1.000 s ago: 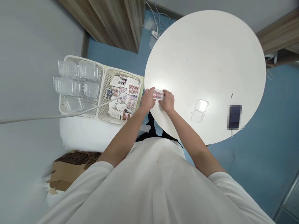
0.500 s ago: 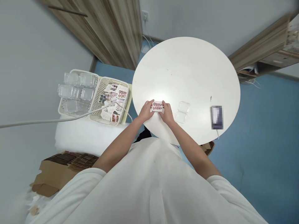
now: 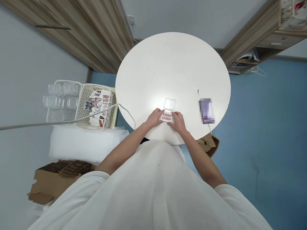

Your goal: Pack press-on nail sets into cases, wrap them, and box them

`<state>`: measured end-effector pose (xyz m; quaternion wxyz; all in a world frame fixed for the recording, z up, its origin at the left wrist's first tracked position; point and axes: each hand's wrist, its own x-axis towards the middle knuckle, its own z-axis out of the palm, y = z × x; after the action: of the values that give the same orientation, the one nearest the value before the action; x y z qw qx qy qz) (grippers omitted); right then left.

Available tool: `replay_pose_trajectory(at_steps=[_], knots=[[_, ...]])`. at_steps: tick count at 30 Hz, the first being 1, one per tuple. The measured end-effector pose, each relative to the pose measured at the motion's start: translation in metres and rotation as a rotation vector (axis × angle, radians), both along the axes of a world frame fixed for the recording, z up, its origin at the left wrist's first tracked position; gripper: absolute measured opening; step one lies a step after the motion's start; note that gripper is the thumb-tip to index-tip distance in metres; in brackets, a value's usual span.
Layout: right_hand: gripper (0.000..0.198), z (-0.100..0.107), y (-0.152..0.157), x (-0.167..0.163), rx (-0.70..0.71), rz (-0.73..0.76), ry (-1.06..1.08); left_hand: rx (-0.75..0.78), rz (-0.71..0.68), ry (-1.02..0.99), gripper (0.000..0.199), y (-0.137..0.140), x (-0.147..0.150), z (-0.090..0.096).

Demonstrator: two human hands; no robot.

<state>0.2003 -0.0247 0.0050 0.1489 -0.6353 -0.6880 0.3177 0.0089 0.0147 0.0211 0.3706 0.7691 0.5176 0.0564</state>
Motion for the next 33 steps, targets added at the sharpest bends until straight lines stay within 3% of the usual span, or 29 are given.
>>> replay_pose_trajectory(at_steps=[9,24,29,33], knots=[[0.066,-0.014,0.010,0.008,-0.009,0.062,-0.023,-0.049,0.016,0.073,0.063,0.003,0.014,-0.011],[0.080,-0.019,0.008,0.010,-0.023,0.062,0.075,-0.074,0.116,-0.070,0.071,-0.009,0.012,-0.016],[0.078,-0.011,0.002,0.008,-0.121,-0.101,0.202,-0.150,0.265,-0.116,0.077,-0.017,0.012,-0.012],[0.069,-0.010,0.004,0.003,-0.239,-0.264,0.349,-0.229,0.444,-0.103,0.056,-0.016,0.016,-0.008]])
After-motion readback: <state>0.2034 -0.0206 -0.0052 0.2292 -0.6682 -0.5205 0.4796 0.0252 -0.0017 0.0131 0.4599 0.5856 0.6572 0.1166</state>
